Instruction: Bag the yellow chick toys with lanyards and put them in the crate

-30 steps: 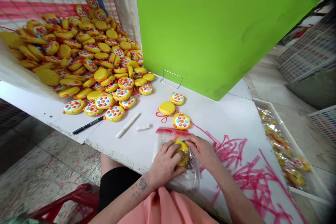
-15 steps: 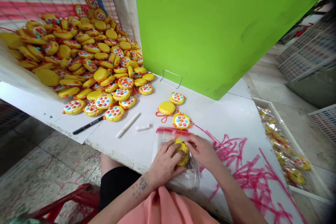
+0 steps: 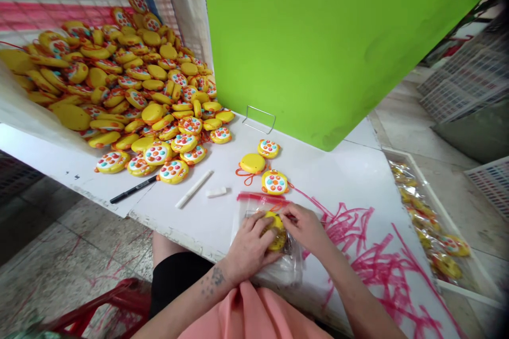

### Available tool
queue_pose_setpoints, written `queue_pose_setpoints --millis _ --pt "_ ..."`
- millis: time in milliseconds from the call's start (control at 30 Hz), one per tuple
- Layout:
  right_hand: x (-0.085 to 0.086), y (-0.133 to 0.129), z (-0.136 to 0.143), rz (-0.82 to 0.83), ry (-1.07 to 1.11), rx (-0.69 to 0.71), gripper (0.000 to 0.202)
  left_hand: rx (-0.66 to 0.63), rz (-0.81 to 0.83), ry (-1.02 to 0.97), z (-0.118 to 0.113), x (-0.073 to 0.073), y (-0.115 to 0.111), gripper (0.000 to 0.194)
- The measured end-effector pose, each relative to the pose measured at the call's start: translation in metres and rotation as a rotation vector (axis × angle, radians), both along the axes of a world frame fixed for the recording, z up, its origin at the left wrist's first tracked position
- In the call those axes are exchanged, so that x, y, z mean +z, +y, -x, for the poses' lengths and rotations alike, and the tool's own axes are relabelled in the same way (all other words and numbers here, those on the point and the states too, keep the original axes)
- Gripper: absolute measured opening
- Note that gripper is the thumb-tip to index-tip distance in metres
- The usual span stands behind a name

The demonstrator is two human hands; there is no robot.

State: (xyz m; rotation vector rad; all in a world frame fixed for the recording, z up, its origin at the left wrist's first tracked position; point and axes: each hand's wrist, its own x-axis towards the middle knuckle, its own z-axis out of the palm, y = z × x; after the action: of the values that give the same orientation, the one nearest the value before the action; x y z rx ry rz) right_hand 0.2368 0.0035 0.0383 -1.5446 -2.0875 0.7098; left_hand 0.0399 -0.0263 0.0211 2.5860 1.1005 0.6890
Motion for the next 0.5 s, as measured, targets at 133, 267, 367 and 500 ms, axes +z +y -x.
queue_pose_setpoints --millis 133,267,367,500 --pt "-0.0032 0.0017 0.0026 -0.031 -0.086 -0.031 0.011 -0.004 -0.005 -0.005 0.0001 0.0008 0.0004 0.045" --pt "-0.0025 0.0021 0.0021 0.004 -0.010 -0.033 0.013 -0.003 0.003 -0.011 0.0005 0.0003 0.0003 0.046" --pt "-0.0005 0.0016 0.0005 0.018 0.025 0.009 0.013 -0.008 0.012 -0.009 0.0005 -0.0002 0.0003 0.047" --pt "-0.0008 0.0029 0.0011 -0.013 -0.069 -0.024 0.011 -0.006 0.005 -0.007 0.0003 0.0001 0.0007 0.047"
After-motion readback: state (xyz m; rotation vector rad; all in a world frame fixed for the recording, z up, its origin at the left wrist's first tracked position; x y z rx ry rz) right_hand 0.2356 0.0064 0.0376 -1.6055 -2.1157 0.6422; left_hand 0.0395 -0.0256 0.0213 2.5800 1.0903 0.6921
